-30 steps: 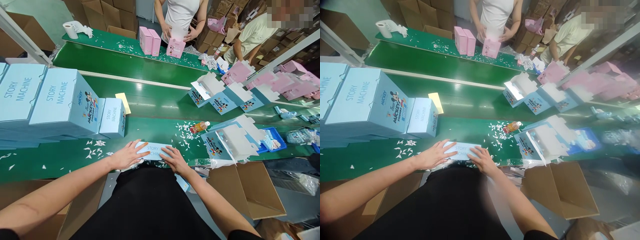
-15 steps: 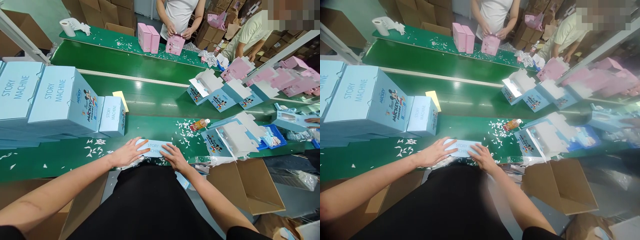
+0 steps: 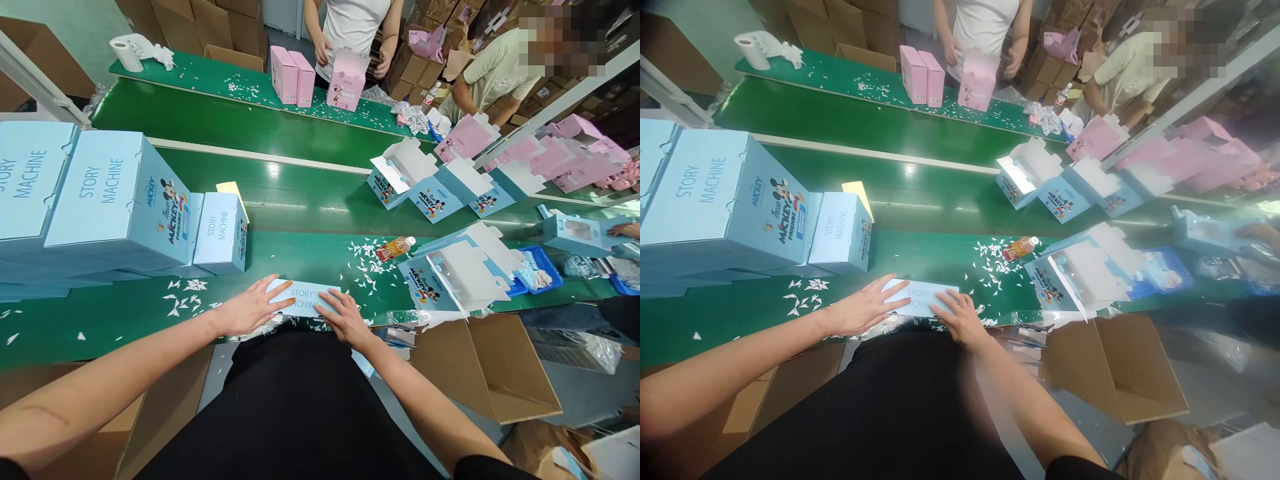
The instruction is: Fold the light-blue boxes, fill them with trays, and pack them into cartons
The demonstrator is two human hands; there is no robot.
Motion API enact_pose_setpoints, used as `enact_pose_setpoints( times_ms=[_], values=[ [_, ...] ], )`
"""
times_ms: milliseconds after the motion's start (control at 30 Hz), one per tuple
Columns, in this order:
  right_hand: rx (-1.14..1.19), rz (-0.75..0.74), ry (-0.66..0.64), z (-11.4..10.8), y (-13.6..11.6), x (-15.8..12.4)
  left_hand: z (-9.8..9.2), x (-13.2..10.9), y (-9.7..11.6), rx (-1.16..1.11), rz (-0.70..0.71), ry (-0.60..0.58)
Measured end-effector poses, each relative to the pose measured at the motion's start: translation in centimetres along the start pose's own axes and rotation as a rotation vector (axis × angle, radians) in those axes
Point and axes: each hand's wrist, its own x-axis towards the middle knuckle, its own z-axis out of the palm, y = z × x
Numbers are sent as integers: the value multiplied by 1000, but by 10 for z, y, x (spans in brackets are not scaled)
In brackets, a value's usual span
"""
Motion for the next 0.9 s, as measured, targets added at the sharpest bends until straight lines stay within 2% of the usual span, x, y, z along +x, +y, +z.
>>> enact_pose_setpoints(
  times_ms=[133,233,333,433,500,567,600,667,800,900],
  values=[
    [-60,18,-27,10,-8,-4,0,-6,-3,51,16,-19],
    [-102,-17,-86,11,-5,-4,3,-9,2,107,-1,-76],
    [-142,37,-111,5,9,13,13,-1,22,176,-192,-71],
    [-91,316,-2,1,25,46,22,20,48,184,-517,24],
    [124,628,137,3,31,67,24,36,60,159,-687,86],
    [508,917,236,10,33,81,23,48,65,149,-765,118],
    [691,1003,245,14,33,85,22,52,66,155,-777,122],
    [942,1032,192,24,31,87,21,56,65,175,-785,127],
    [1258,947,85,40,31,90,23,54,63,217,-799,136],
    [1305,931,63,47,37,100,23,53,62,240,-784,121]
  ],
)
